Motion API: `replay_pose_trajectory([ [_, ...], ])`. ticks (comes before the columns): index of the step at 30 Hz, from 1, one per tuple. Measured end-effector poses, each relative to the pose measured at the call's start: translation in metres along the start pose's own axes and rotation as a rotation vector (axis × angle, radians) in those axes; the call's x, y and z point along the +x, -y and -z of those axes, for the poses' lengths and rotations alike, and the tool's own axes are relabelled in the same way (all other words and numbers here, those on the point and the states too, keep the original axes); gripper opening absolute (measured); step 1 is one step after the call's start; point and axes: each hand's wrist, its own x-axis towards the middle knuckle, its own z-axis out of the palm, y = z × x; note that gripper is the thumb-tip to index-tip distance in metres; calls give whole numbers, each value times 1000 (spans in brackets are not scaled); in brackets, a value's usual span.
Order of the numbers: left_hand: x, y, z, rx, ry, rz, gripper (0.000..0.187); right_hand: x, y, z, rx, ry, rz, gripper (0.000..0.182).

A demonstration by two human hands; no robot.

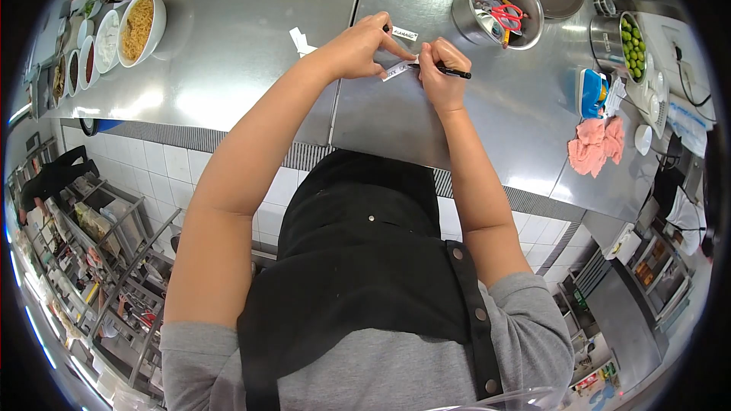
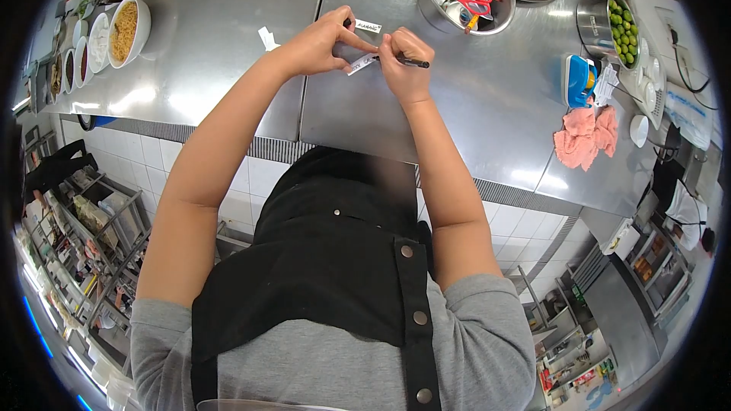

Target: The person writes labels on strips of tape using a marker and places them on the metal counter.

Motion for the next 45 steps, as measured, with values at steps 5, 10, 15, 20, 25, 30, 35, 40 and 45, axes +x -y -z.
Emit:
replay_pose_trajectory([
  [5,0,2,-2,8,-9,-2,64,-1,-2,0,-15,4,14,36],
  [10,-2,2,-2,-22,-18,-14,65,-2,-4,2,45,-41,-12,37],
  [15,-1,3,-4,-36,-25,-11,65,-2,-3,2,40,-40,-25,36],
  [20,1,1,1,7,33,12,60,0,-3,0,11,6,-22,36],
  [25,0,3,-1,-25,-7,-24,60,1,4,0,-52,-2,23,36],
  [30,2,-1,4,10,58,18,59,3,6,0,-76,-7,70,37],
  [35,1,1,2,-3,48,25,59,0,-2,0,9,-7,-26,37],
  [40,1,1,0,-30,3,11,59,1,2,-1,-40,9,5,36],
  [45,0,1,0,-8,20,19,62,1,-3,-1,-41,-25,20,36],
])
